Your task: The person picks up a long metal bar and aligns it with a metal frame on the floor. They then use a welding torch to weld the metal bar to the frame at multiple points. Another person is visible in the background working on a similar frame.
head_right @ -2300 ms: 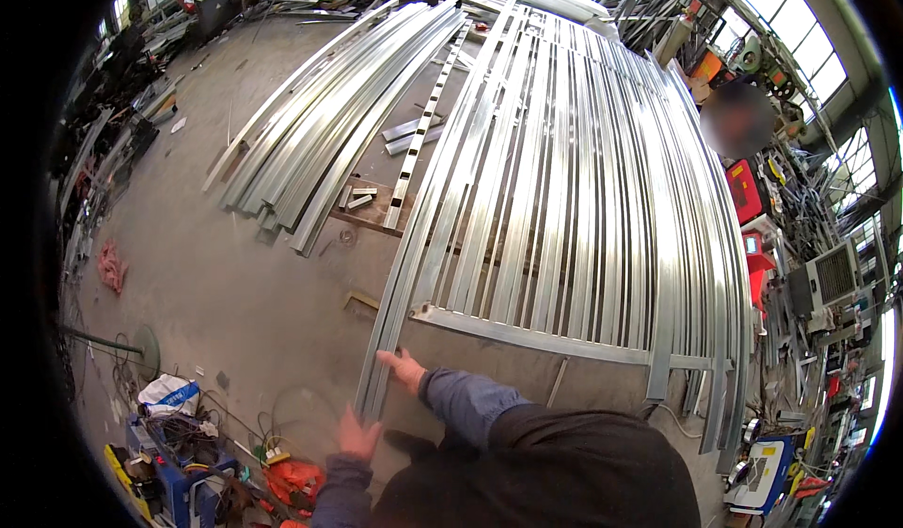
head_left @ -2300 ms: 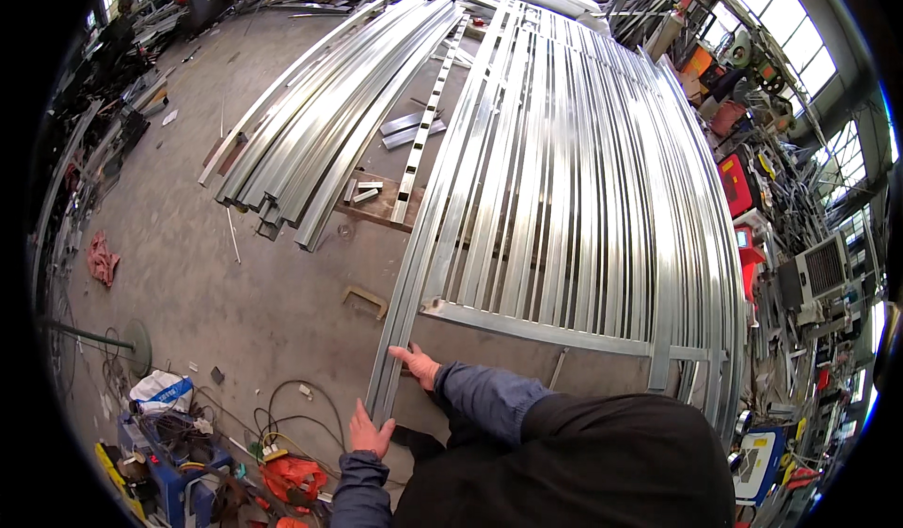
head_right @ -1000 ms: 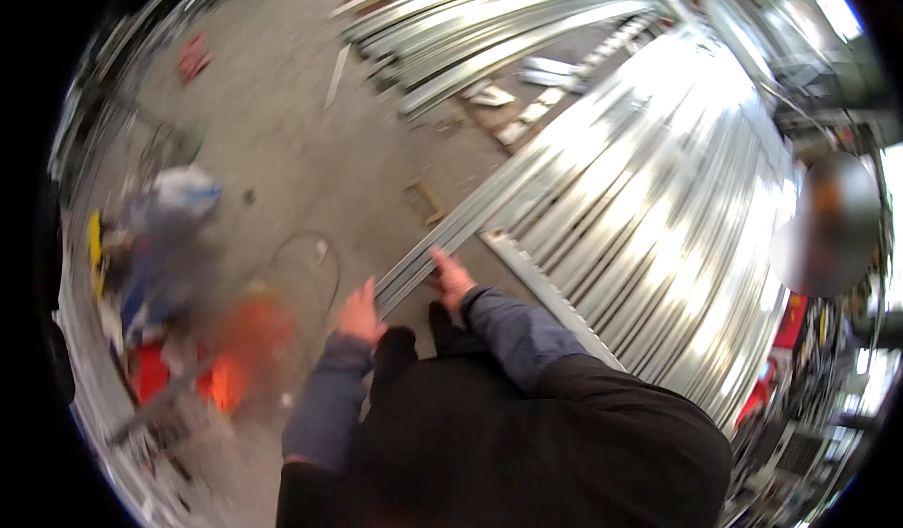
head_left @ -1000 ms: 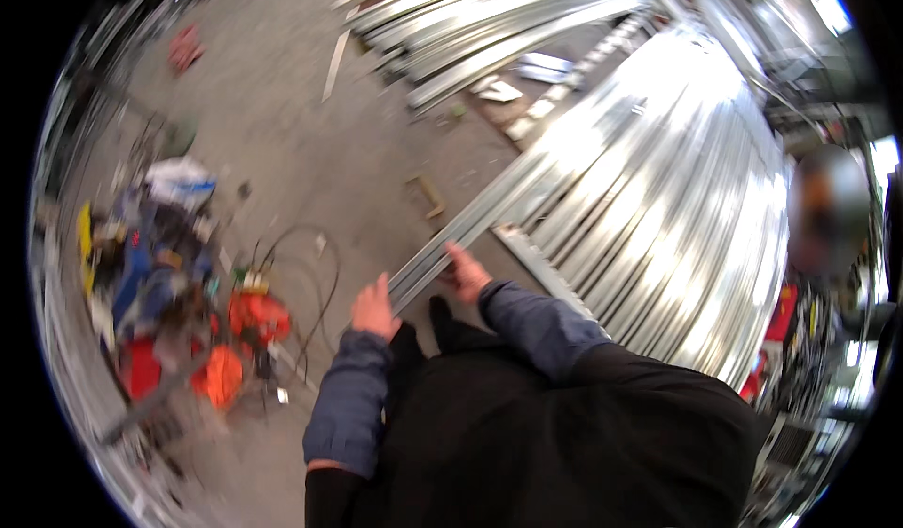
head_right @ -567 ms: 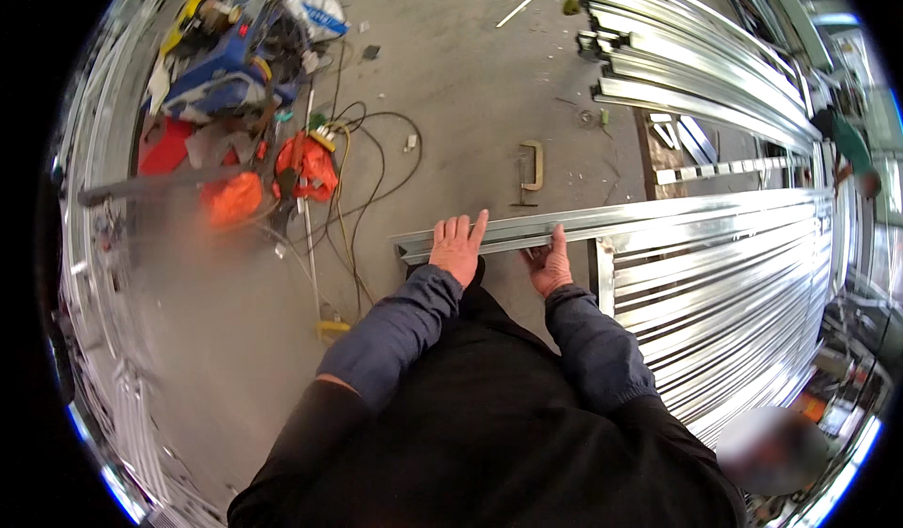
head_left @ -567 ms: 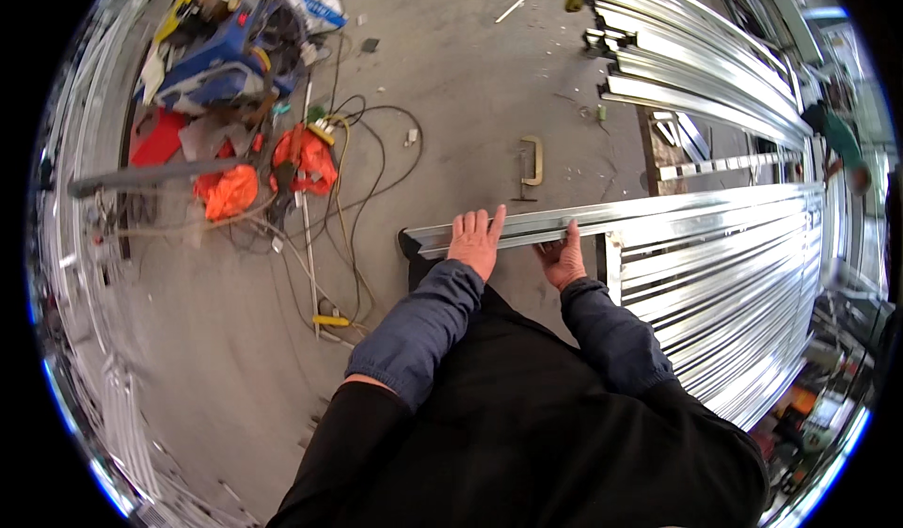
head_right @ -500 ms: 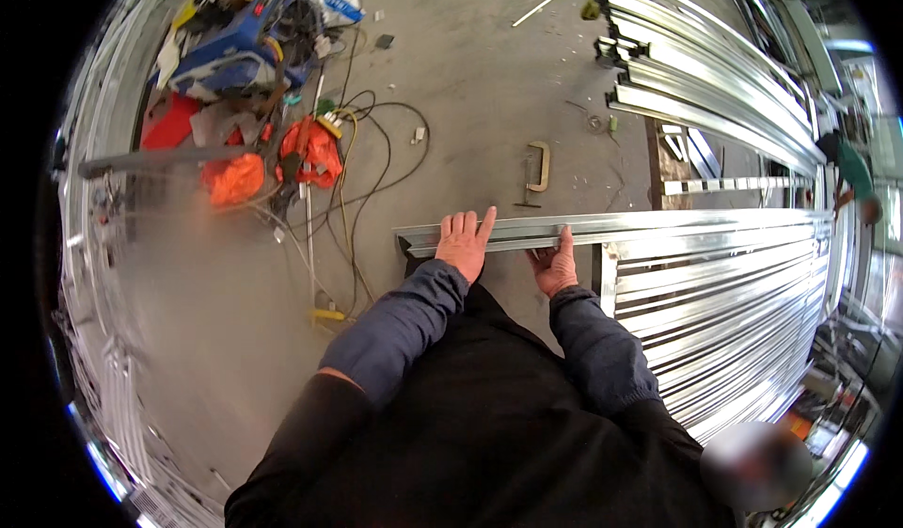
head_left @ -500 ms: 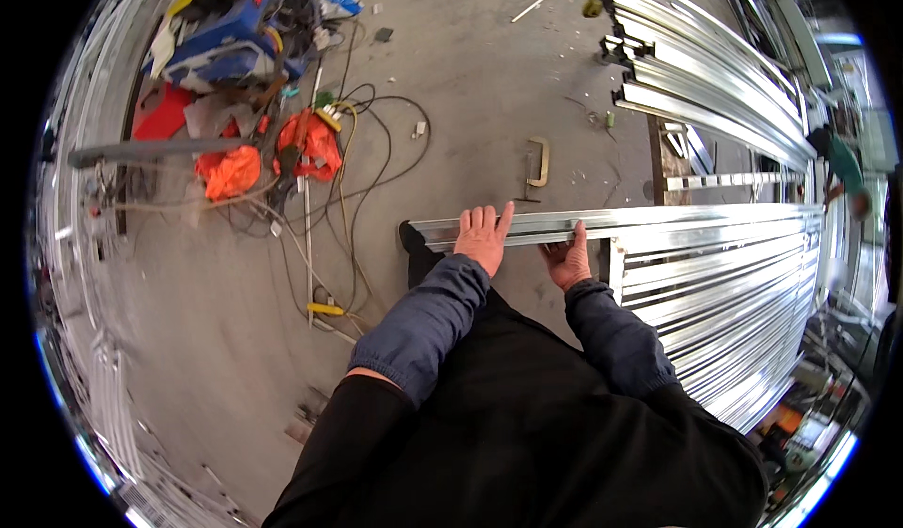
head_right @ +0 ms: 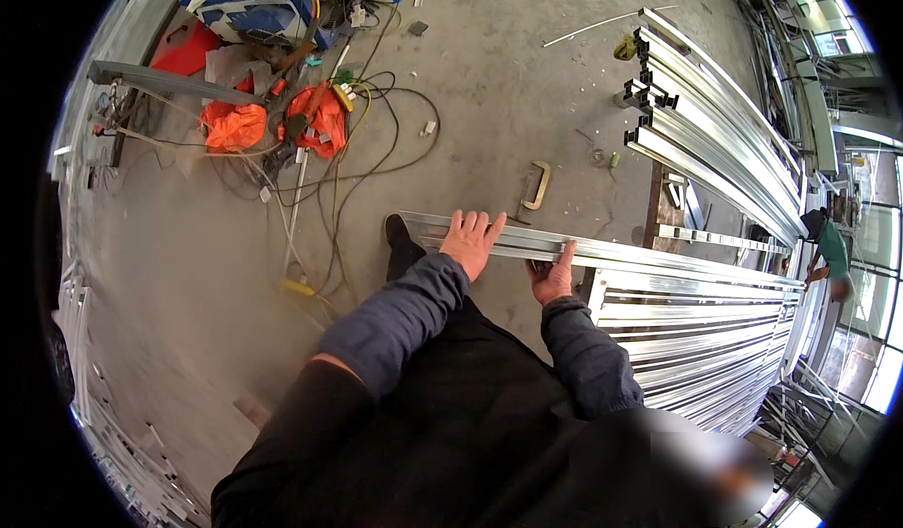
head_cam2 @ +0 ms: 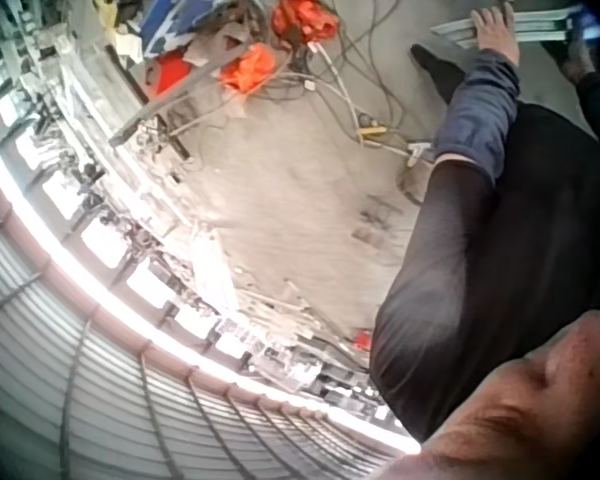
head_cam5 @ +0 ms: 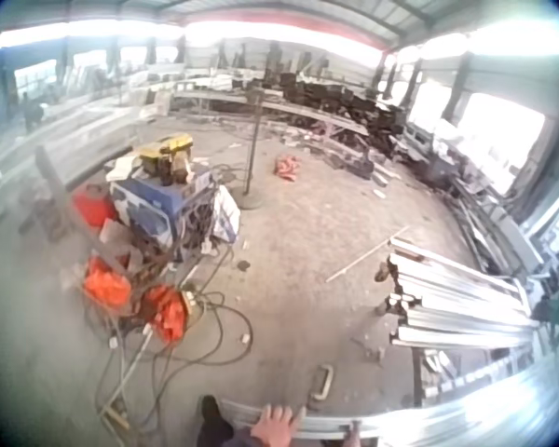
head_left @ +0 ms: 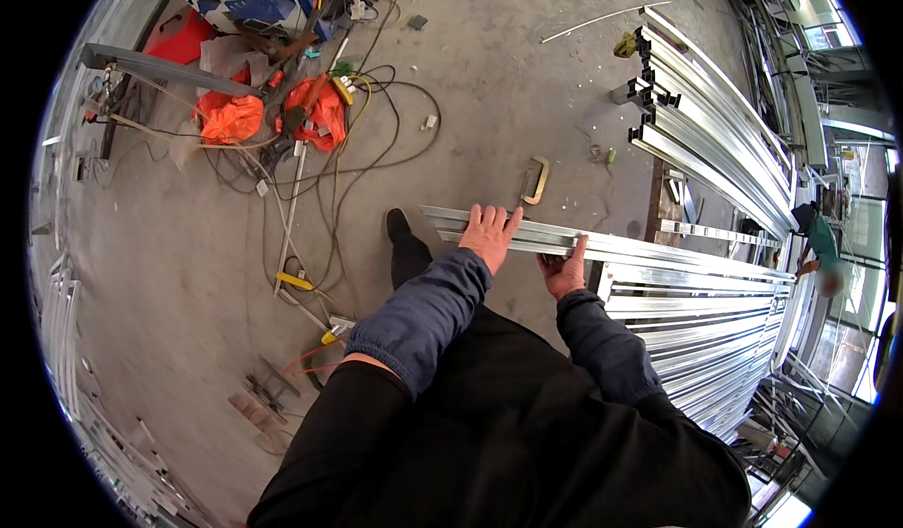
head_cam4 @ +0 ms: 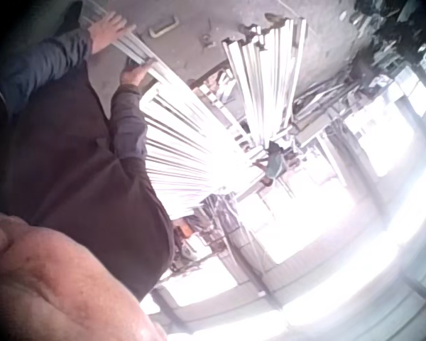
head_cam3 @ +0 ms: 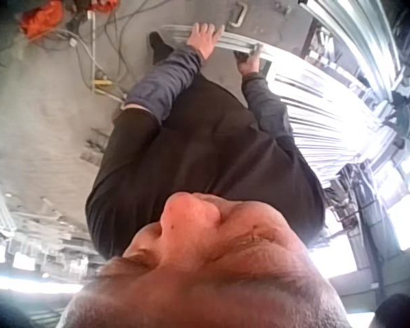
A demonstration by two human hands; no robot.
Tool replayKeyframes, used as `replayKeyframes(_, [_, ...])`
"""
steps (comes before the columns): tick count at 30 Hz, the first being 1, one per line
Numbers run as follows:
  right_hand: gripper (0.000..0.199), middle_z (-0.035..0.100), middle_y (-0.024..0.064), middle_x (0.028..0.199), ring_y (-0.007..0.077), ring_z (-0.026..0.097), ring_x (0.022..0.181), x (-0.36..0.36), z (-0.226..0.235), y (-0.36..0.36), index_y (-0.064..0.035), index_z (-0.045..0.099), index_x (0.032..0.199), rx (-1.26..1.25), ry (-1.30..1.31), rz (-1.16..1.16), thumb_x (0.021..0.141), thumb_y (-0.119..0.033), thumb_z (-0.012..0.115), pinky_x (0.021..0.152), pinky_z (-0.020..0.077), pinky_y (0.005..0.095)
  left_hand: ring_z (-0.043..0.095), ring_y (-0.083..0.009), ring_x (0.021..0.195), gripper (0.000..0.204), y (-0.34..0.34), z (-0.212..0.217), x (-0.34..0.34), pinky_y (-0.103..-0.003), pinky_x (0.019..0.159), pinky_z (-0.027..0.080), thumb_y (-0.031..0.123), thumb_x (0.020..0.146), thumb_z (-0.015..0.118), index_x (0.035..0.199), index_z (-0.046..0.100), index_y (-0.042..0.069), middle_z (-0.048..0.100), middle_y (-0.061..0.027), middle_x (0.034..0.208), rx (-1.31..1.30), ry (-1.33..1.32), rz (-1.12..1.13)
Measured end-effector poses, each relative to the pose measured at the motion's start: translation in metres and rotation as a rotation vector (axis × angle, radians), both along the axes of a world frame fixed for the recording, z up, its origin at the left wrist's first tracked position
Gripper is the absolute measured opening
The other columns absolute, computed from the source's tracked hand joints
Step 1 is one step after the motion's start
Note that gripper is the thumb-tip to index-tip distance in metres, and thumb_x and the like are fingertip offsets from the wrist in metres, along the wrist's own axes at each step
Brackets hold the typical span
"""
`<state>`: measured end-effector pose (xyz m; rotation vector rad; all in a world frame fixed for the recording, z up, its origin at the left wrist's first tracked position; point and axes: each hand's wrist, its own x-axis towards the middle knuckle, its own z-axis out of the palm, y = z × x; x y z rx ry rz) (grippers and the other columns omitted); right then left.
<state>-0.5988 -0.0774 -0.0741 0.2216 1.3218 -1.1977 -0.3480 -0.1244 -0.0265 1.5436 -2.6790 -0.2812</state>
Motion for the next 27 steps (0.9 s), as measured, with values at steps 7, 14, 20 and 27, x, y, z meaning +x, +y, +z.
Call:
replayKeyframes(7, [0.093,0.061,0.0055,0.147,0.0300,0.056,0.137,0.004,-0.003,0.000,-0.0179,0.053,0.152,-0.009,0.022,-0.023,0.088,-0.084,0.067,0.121,0.0432,0.0504,0.051,-0.0275,0.118,0.066,0.000,-0.005,0.003,-0.050,0.111,0.036,0.016,0.101,0.051,0.167,0.040,0.012,0.056,-0.0096,0.126,-0.034,0.023,-0.008])
replayKeyframes(14, [0.092,0.061,0.0079,0.149,0.0316,0.059,0.134,0.016,0.011,-0.005,-0.0172,0.051,0.154,0.040,0.042,-0.054,0.092,-0.085,0.060,0.120,0.0453,0.0505,0.052,-0.0264,0.114,0.062,-0.003,0.002,0.007,-0.047,0.103,0.039,0.017,0.101,0.051,0.162,0.046,0.011,0.057,-0.0083,0.122,-0.016,0.019,-0.046])
replayKeyframes(20, [0.096,0.059,0.0119,0.152,0.0346,0.057,0.138,0.018,0.015,-0.009,-0.0141,0.050,0.155,0.015,0.057,-0.014,0.093,-0.087,0.055,0.121,0.0462,0.0551,0.052,-0.0253,0.113,0.059,-0.005,-0.001,0.006,-0.045,0.100,0.040,0.019,0.100,0.053,0.159,0.048,0.010,0.059,-0.0074,0.121,-0.042,0.031,-0.053])
replayKeyframes(27, [0.095,0.060,0.0145,0.150,0.0378,0.056,0.139,0.016,0.010,-0.007,-0.0122,0.051,0.154,-0.009,0.068,0.001,0.093,-0.086,0.054,0.121,0.0463,0.0561,0.054,-0.0249,0.109,0.059,-0.005,-0.004,0.005,-0.045,0.096,0.041,0.021,0.100,0.053,0.157,0.049,0.008,0.061,-0.0067,0.116,-0.122,0.004,-0.058])
